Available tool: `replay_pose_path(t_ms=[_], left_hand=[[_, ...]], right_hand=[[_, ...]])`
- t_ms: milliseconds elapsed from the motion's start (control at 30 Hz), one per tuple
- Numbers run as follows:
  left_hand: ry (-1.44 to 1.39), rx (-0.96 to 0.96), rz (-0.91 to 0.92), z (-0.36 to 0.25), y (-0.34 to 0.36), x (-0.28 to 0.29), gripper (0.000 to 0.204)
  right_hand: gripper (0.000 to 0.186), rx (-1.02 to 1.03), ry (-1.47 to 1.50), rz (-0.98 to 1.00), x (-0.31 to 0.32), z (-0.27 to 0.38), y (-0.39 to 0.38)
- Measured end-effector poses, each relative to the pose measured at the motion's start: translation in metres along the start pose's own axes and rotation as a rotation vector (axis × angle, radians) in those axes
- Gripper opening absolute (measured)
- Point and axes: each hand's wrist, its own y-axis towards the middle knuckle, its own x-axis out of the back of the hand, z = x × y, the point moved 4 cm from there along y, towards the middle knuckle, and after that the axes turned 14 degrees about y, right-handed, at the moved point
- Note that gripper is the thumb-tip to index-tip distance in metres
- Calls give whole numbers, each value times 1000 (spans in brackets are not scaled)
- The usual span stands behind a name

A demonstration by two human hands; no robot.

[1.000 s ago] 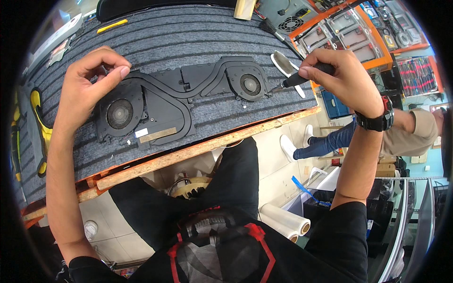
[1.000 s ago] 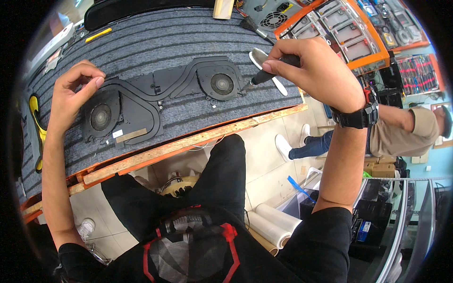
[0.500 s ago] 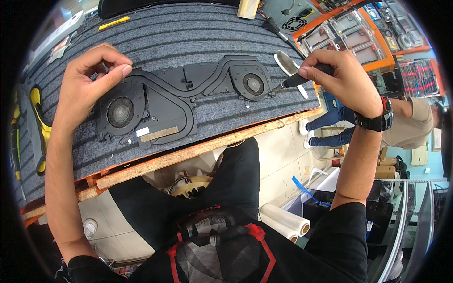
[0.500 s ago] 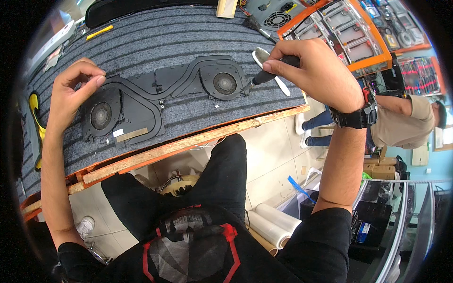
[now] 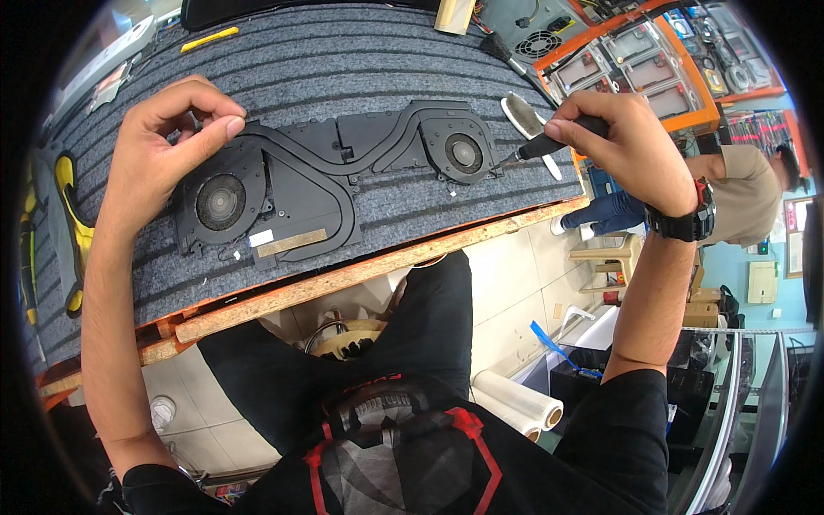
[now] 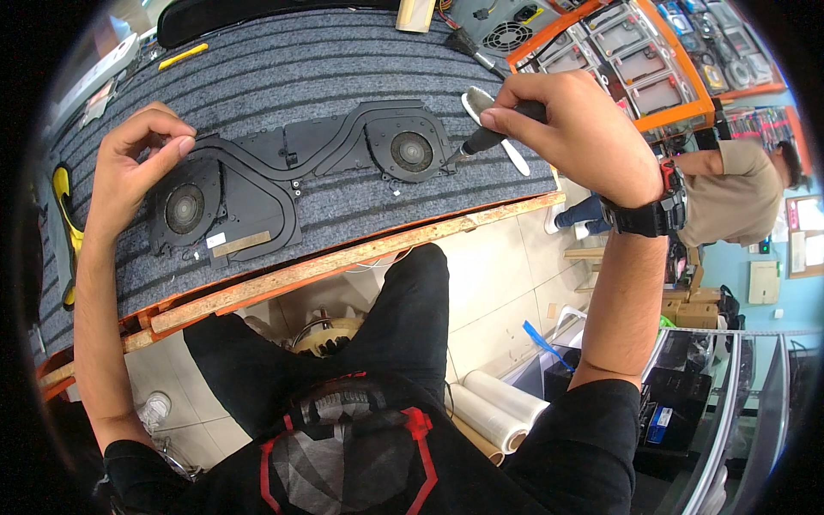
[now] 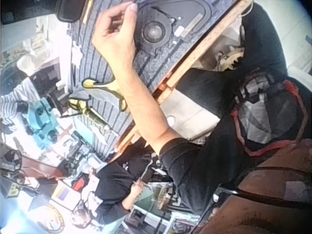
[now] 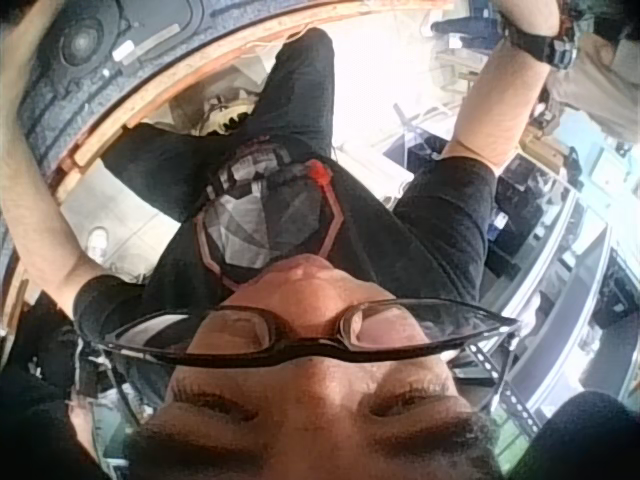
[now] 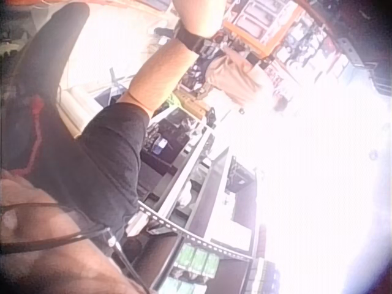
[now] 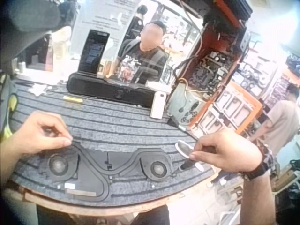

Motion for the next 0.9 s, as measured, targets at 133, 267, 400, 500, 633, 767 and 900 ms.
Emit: replay_pose_path(t_ms=[133, 267, 400, 500, 633, 767, 900], left_hand=[[-8, 0, 3, -1, 0, 0, 10], [-10, -5, 7, 0, 0, 0, 10], [-17, -8, 2, -2, 0, 1, 10], [-19, -5, 6, -2, 1, 0, 10], [-20, 5, 11, -1, -1, 1, 10], [-6, 4, 5, 0, 0, 1, 11], [-23, 14, 7, -3, 0, 2, 12]], right_hand=[[33, -127, -62, 41, -1, 5, 4], [33, -125, -117, 77, -2, 9, 8], [26, -15, -42, 147, 1, 14, 5], [19, 270, 94, 150, -2, 8, 2], [17, 103, -9, 201, -8, 17, 5], [23, -76, -28, 286, 0, 19, 8], [18, -78, -93, 219, -1, 11, 6]])
